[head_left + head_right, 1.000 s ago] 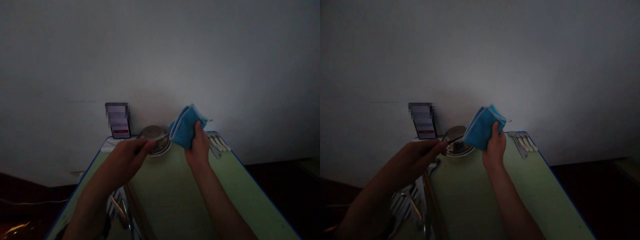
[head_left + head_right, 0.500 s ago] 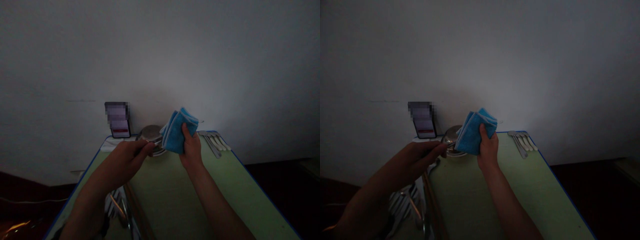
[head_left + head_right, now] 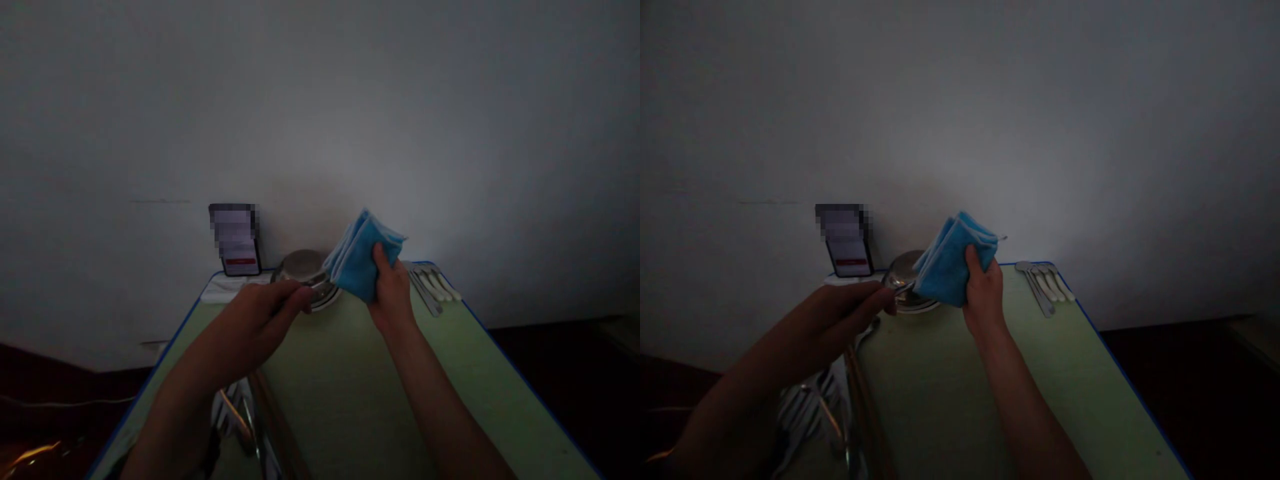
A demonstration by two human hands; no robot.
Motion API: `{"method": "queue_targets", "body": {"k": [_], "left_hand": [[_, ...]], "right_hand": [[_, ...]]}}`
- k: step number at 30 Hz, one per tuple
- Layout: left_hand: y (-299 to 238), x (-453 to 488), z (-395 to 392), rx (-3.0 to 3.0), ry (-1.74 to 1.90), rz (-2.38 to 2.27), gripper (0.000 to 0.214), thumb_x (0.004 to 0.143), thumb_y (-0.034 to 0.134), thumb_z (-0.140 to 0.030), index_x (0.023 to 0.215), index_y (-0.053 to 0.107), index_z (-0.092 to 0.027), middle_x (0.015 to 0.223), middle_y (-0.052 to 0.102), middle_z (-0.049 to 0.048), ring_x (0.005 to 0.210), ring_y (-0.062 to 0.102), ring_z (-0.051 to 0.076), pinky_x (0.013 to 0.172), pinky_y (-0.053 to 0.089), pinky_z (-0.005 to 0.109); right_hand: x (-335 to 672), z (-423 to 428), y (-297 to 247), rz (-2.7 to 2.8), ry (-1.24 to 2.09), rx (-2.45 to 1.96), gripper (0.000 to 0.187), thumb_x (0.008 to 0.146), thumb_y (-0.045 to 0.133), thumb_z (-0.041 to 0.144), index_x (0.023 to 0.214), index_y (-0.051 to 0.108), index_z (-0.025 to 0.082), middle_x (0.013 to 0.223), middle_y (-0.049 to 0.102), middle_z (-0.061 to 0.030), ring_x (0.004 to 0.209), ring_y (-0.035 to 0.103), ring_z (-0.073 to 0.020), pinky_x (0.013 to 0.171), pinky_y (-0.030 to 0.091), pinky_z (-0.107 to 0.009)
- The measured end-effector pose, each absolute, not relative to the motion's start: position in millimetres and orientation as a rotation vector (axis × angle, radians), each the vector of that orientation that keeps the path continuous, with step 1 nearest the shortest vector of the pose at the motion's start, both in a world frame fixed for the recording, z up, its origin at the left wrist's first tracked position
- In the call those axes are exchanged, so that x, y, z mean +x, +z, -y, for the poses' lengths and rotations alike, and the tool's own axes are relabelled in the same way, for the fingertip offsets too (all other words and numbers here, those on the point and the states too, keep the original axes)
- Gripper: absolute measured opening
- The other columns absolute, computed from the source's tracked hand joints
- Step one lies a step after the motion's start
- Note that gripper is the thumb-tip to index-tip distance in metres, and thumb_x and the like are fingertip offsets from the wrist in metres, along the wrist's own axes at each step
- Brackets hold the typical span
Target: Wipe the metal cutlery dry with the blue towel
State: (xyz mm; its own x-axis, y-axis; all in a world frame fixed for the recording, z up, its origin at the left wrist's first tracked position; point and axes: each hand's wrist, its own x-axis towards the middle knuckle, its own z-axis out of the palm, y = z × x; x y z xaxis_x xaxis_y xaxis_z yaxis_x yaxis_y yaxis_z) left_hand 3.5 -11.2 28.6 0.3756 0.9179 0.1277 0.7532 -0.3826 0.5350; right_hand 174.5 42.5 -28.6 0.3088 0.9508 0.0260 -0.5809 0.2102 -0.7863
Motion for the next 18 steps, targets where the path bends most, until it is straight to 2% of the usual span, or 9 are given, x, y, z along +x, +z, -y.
{"method": "queue_targets", "body": {"k": [3,8,14,18], "left_hand": [[28.0,0.8,9.8,2.244,0.589,-1.459,0.037,0.088,0.036,-0.040,0.075,0.062,-0.017,0.054,0.053,-0.0024,0.051,0.050,0.013,0.052,0.034,0.024],[23.9,-3.3,7.3,2.245,0.563,-1.476,0.037,0.088,0.036,-0.040,0.076,0.062,-0.017,0.060,0.059,-0.0006,0.056,0.055,0.015,0.055,0.037,0.025],[20.7,-1.1,5.6,2.288,0.530,-1.439,0.037,0.090,0.034,-0.040,0.080,0.061,-0.017,0.060,0.057,-0.0016,0.056,0.054,0.014,0.054,0.037,0.024],[22.3,-1.2,6.3,2.277,0.511,-1.433,0.036,0.090,0.034,-0.039,0.081,0.061,-0.016,0.057,0.055,-0.0021,0.053,0.052,0.014,0.052,0.035,0.024]], "right_hand": [[172.5,-40.1,-27.4,0.616,1.211,-0.736,0.025,0.070,0.065,0.030,0.092,0.060,0.019,0.083,0.070,-0.0010,0.072,0.065,-0.0156,0.078,0.052,-0.035],[172.1,-38.6,-26.1,0.612,1.249,-0.692,0.030,0.067,0.066,0.018,0.095,0.057,0.021,0.088,0.069,0.0009,0.075,0.065,-0.0148,0.080,0.051,-0.036],[175.2,-41.5,-29.0,0.660,1.048,-0.726,0.033,0.068,0.067,0.023,0.097,0.053,0.023,0.093,0.066,0.0028,0.085,0.062,-0.0121,0.089,0.045,-0.034],[176.6,-43.6,-30.7,0.720,1.019,-0.738,0.026,0.074,0.061,0.032,0.097,0.056,0.020,0.096,0.066,-0.0008,0.090,0.060,-0.0126,0.092,0.041,-0.034]]}}
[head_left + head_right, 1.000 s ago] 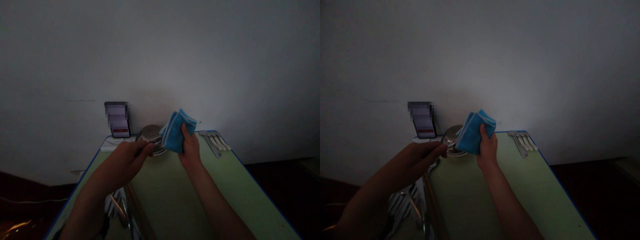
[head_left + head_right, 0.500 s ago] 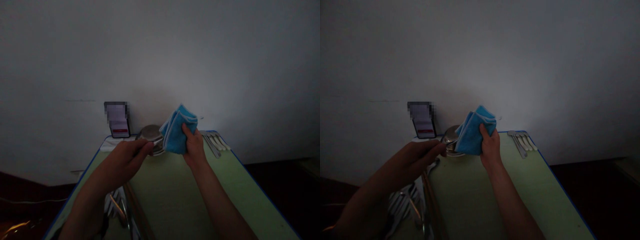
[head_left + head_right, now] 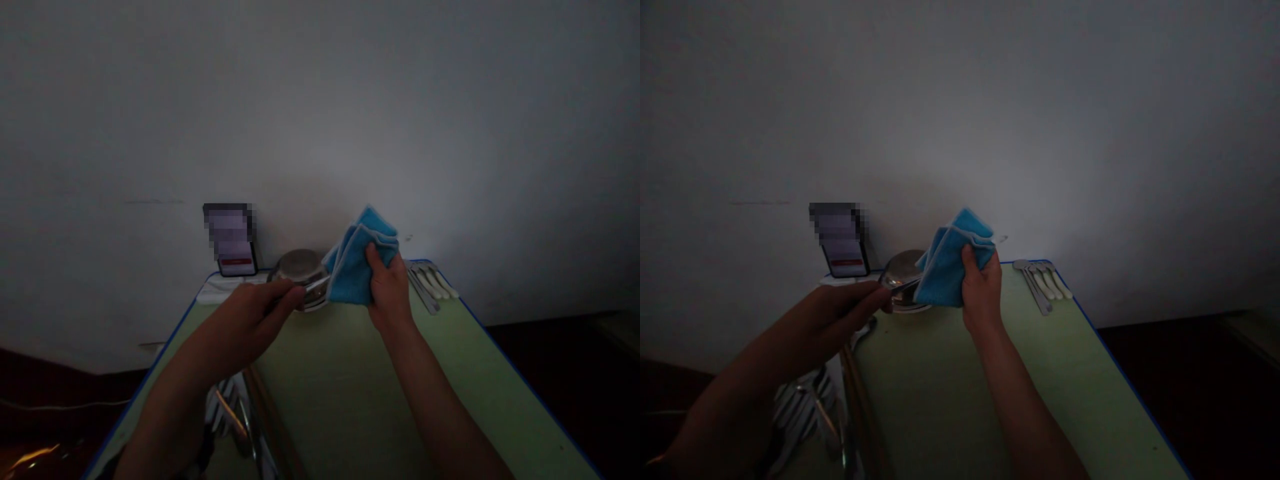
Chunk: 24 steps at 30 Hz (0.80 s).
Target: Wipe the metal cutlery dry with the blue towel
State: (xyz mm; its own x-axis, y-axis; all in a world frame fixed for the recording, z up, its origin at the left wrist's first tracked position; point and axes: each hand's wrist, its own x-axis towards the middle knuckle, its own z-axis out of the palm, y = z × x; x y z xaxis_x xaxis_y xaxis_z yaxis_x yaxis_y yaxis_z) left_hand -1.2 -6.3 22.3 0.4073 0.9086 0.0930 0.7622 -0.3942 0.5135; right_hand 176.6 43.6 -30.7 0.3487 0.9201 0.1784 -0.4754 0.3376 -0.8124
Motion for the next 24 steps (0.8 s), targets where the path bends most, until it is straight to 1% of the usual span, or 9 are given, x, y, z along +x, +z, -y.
{"method": "queue_targets", "body": {"k": [3,6,11,15,20,24], "left_hand": [[24,-1,8,2.271,0.524,-1.430,0.037,0.089,0.035,-0.039,0.080,0.063,-0.016,0.053,0.051,-0.0032,0.049,0.049,0.012,0.050,0.034,0.023],[25,2,8,2.283,0.528,-1.420,0.037,0.089,0.035,-0.039,0.081,0.063,-0.017,0.053,0.050,-0.0037,0.048,0.046,0.011,0.049,0.034,0.022],[26,-1,9,2.329,0.502,-1.324,0.035,0.089,0.036,-0.039,0.086,0.063,-0.017,0.059,0.056,-0.0023,0.055,0.050,0.012,0.053,0.038,0.021],[24,-14,13,2.299,0.376,-1.228,0.032,0.090,0.037,-0.038,0.089,0.064,-0.019,0.064,0.059,-0.0019,0.060,0.054,0.012,0.056,0.040,0.020],[22,-23,18,2.248,0.313,-1.226,0.029,0.090,0.038,-0.035,0.090,0.064,-0.022,0.068,0.061,-0.0019,0.062,0.056,0.011,0.056,0.040,0.020],[21,-19,19,2.265,0.267,-1.217,0.028,0.089,0.040,-0.036,0.094,0.064,-0.021,0.070,0.062,-0.0009,0.062,0.056,0.012,0.055,0.040,0.021]], "right_hand": [[179,-44,-31,0.719,0.930,-0.791,0.024,0.076,0.058,0.037,0.093,0.058,0.020,0.093,0.066,-0.0010,0.089,0.059,-0.0136,0.092,0.041,-0.034],[180,-44,-31,0.727,0.846,-0.827,0.027,0.077,0.056,0.041,0.094,0.059,0.020,0.093,0.065,-0.0007,0.088,0.058,-0.0138,0.091,0.041,-0.035],[184,-45,-29,0.697,0.807,-0.833,0.027,0.077,0.056,0.042,0.089,0.061,0.019,0.087,0.065,0.0000,0.080,0.059,-0.0132,0.082,0.045,-0.032],[192,-49,-27,0.595,0.823,-0.796,0.028,0.074,0.059,0.041,0.091,0.061,0.018,0.089,0.066,-0.0009,0.077,0.060,-0.0138,0.075,0.048,-0.032],[199,-52,-26,0.566,0.786,-0.784,0.031,0.073,0.061,0.041,0.093,0.063,0.017,0.095,0.068,-0.0033,0.081,0.063,-0.0149,0.074,0.050,-0.031],[196,-49,-24,0.517,0.864,-0.783,0.030,0.071,0.064,0.039,0.091,0.063,0.017,0.093,0.069,-0.0030,0.079,0.064,-0.0147,0.073,0.052,-0.031]]}}
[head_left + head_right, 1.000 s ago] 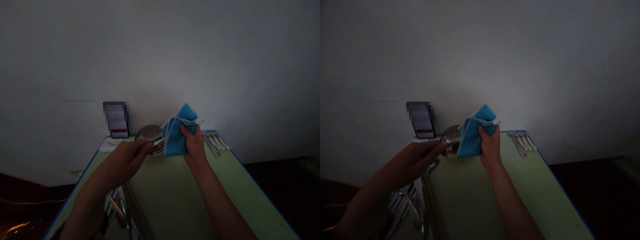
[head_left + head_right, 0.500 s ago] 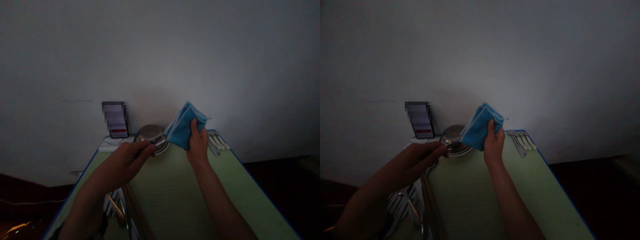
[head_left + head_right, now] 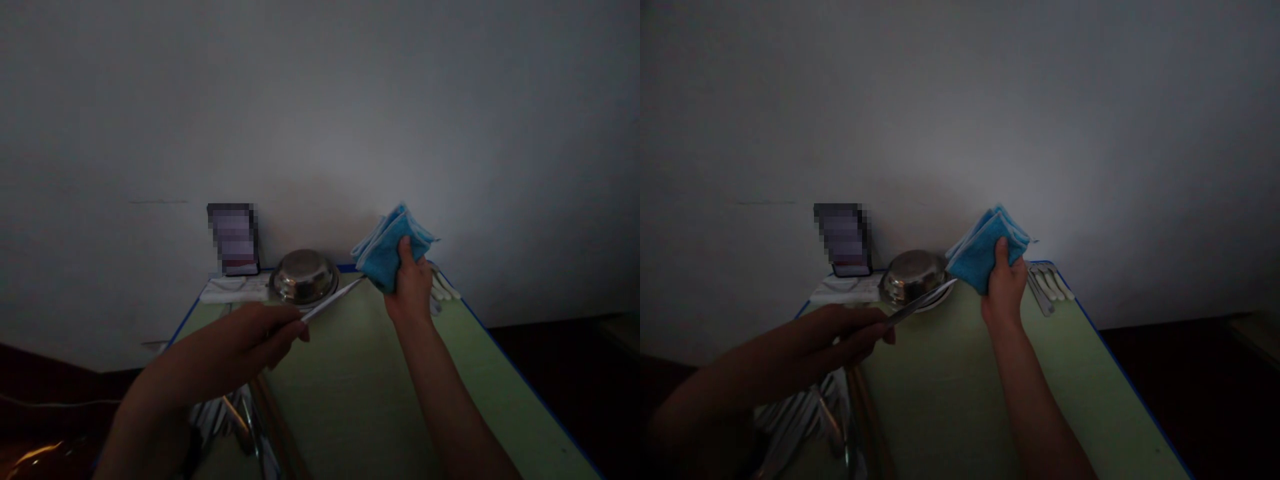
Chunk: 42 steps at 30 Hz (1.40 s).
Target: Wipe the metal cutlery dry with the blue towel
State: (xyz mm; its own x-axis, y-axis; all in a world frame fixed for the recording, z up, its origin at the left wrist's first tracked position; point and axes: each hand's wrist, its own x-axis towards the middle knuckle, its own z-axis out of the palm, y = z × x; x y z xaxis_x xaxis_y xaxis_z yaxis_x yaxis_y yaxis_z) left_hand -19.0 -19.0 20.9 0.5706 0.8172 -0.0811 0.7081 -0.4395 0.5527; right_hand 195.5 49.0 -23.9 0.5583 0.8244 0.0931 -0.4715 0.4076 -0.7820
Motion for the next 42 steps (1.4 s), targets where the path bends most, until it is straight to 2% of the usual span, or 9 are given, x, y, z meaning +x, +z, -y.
{"method": "queue_targets", "body": {"k": [4,9,15,24,31,38,42], "left_hand": [[19,-15,17,2.252,0.224,-1.166,0.029,0.090,0.038,-0.034,0.093,0.063,-0.020,0.067,0.061,-0.0017,0.060,0.056,0.011,0.057,0.041,0.021],[17,-16,13,2.231,0.245,-1.149,0.030,0.092,0.036,-0.034,0.082,0.059,-0.019,0.061,0.056,-0.0039,0.056,0.053,0.010,0.055,0.039,0.020],[17,-14,11,2.248,0.265,-1.140,0.027,0.092,0.035,-0.030,0.084,0.058,-0.019,0.061,0.056,-0.0034,0.055,0.053,0.010,0.054,0.038,0.020],[18,6,16,2.336,0.257,-1.138,0.028,0.091,0.035,-0.031,0.078,0.056,-0.018,0.063,0.055,-0.0022,0.057,0.051,0.011,0.054,0.035,0.022],[20,12,17,2.411,0.242,-1.151,0.027,0.091,0.037,-0.032,0.081,0.057,-0.018,0.065,0.054,-0.0014,0.060,0.051,0.012,0.054,0.033,0.023],[21,13,15,2.362,0.300,-1.119,0.021,0.090,0.035,-0.024,0.085,0.054,-0.017,0.061,0.052,-0.0031,0.054,0.048,0.011,0.052,0.034,0.021],[20,15,13,2.391,0.307,-1.184,0.022,0.088,0.037,-0.025,0.079,0.055,-0.017,0.059,0.051,-0.0029,0.053,0.048,0.011,0.051,0.033,0.022]], "right_hand": [[190,-48,-25,0.497,1.019,-0.736,0.030,0.072,0.064,0.037,0.095,0.063,0.018,0.099,0.068,-0.0036,0.084,0.064,-0.0147,0.076,0.052,-0.031],[186,-46,-24,0.459,1.101,-0.713,0.031,0.074,0.062,0.038,0.097,0.063,0.017,0.101,0.068,-0.0044,0.083,0.065,-0.0136,0.076,0.052,-0.028],[179,-43,-24,0.463,1.168,-0.657,0.034,0.076,0.059,0.042,0.100,0.062,0.018,0.101,0.068,-0.0033,0.083,0.064,-0.0137,0.075,0.053,-0.029],[166,-33,-23,0.567,1.199,-0.680,0.033,0.076,0.056,0.046,0.097,0.063,0.021,0.090,0.069,0.0002,0.079,0.064,-0.0118,0.076,0.051,-0.027],[164,-30,-20,0.548,1.204,-0.669,0.029,0.076,0.058,0.044,0.090,0.063,0.019,0.086,0.069,0.0014,0.074,0.063,-0.0102,0.079,0.049,-0.026],[158,-27,-22,0.559,1.251,-0.745,0.034,0.074,0.060,0.046,0.092,0.062,0.017,0.083,0.069,-0.0007,0.071,0.064,-0.0128,0.071,0.051,-0.027],[155,-25,-21,0.565,1.281,-0.780,0.034,0.073,0.060,0.047,0.090,0.060,0.017,0.078,0.068,0.0006,0.065,0.063,-0.0121,0.066,0.050,-0.026]]}}
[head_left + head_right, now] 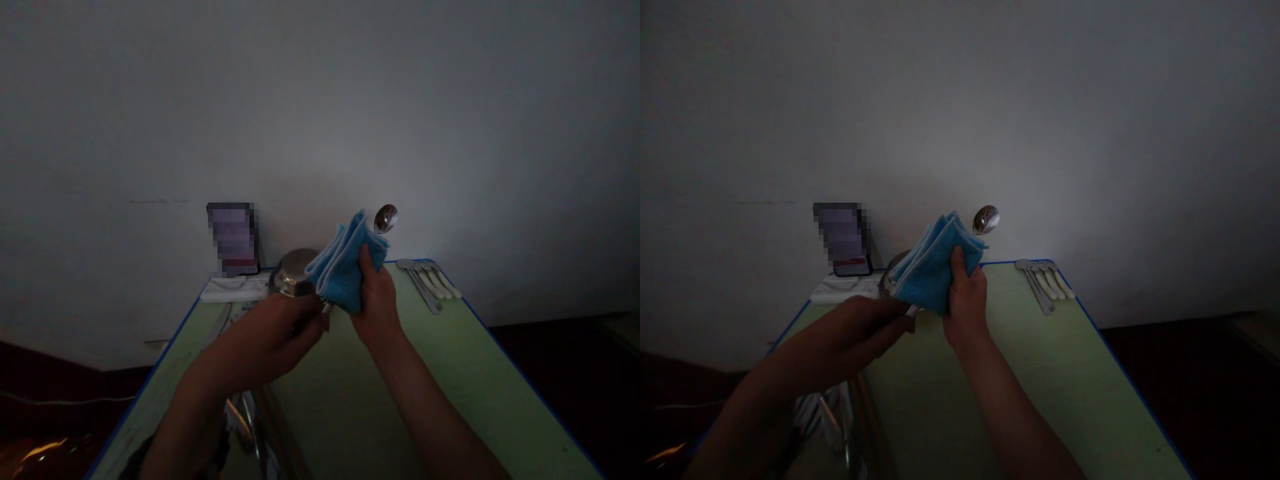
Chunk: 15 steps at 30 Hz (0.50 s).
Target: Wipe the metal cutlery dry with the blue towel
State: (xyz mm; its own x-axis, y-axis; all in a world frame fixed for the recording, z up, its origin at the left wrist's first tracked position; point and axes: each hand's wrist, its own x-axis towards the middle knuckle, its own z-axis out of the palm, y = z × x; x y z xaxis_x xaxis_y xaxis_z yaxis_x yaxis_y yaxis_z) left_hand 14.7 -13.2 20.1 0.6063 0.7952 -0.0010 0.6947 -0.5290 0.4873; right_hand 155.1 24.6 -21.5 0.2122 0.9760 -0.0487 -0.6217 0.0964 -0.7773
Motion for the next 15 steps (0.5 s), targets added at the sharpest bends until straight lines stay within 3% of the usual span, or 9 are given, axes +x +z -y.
{"method": "queue_targets", "body": {"k": [10,15], "left_hand": [[17.9,22.2,13.9,2.293,0.346,-1.189,0.036,0.091,0.035,-0.034,0.062,0.049,-0.018,0.049,0.052,-0.0049,0.045,0.048,0.009,0.048,0.035,0.021],[18.3,22.0,13.6,2.336,0.326,-1.183,0.033,0.091,0.036,-0.033,0.065,0.052,-0.019,0.048,0.053,-0.0052,0.044,0.047,0.009,0.048,0.035,0.021]], "right_hand": [[150.9,-23.2,-23.8,0.593,1.305,-0.784,0.033,0.072,0.061,0.046,0.086,0.061,0.017,0.080,0.068,-0.0010,0.065,0.062,-0.0125,0.065,0.051,-0.026],[149.9,-27.9,-30.4,0.534,1.415,-0.760,0.038,0.073,0.061,0.046,0.094,0.062,0.015,0.092,0.069,-0.0053,0.074,0.065,-0.0156,0.073,0.052,-0.030]]}}
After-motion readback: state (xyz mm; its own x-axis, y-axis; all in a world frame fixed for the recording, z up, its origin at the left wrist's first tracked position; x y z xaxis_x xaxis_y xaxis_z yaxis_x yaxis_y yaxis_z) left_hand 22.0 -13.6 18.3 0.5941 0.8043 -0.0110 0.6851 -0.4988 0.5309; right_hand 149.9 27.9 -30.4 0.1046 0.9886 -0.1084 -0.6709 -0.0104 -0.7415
